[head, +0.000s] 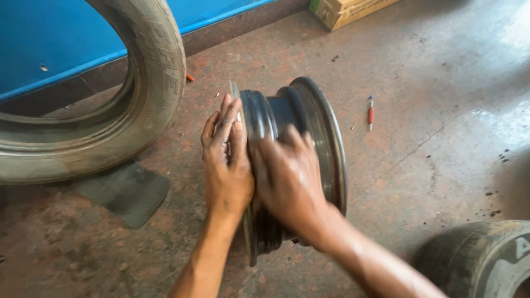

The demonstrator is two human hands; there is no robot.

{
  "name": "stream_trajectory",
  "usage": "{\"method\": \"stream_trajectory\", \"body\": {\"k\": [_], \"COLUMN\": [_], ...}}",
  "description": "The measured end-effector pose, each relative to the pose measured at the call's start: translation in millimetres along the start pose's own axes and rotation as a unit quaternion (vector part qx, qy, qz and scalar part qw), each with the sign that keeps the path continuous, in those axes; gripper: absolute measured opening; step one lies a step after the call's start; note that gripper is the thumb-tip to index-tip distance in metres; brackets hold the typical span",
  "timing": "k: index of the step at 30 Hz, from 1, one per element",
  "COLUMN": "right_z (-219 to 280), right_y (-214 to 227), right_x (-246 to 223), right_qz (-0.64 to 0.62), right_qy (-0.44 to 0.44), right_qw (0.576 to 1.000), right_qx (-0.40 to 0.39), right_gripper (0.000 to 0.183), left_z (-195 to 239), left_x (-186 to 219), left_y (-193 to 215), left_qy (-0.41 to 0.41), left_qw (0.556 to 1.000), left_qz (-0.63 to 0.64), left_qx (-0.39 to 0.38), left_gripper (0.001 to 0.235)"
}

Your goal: The person scrubs the rim of a metal wheel with a small abrasive tool, rotating the wheel to clean the entire circumference. They then place the wheel on the floor and continue scrubbing the outer edge of the rim.

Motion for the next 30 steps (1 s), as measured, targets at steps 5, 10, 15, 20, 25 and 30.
{"method": "stream_trajectory", "body": {"k": [5,10,15,20,25,30], "right_z": [-75.8,-17.2,-97.7,-23.8,-104.5,-27.0], "right_y": [-18.3,-6.9,-30.3,-2.0,-15.5,0.7], "right_x": [30.4,15.2,45.6,16.4,39.1,18.2], "right_qz": [-0.05,-0.076,-0.032,-0.092,-0.127,-0.119], "right_qy": [-0.051,-0.003,-0.021,-0.002,-0.129,0.027], "right_qw": [0.996,0.997,0.998,0.992,0.96,0.991], "right_qx": [-0.045,-0.028,-0.058,-0.081,-0.212,-0.061], "right_gripper": [0.016,0.018,0.015,0.02,0.023,0.019], "left_z": [-6.3,0.4,7.6,6.0,-4.7,-5.5], "left_x": [1.5,0.2,4.1,-0.3,3.8,-3.4], "left_y": [-2.0,-1.1,1.5,1.6,1.7,1.2], "left_qy": [0.031,-0.003,0.025,0.015,0.047,0.025], "left_qw": [0.999,1.0,0.999,1.0,0.999,1.0], "left_qz": [0.019,0.005,0.023,0.021,0.008,0.017], "left_qx": [0.021,0.019,0.006,0.003,0.001,0.003], "left_gripper": [0.05,0.049,0.051,0.052,0.052,0.05]}}
Point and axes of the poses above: each hand's wrist, its own z-axis away from the middle knuckle, its own y-axis out of the back of the hand, x = y × z, the point moved 1 cm from there along -z, towards the middle knuckle, and after that the axes turned 10 degrees about -x, right-handed, at the moved point
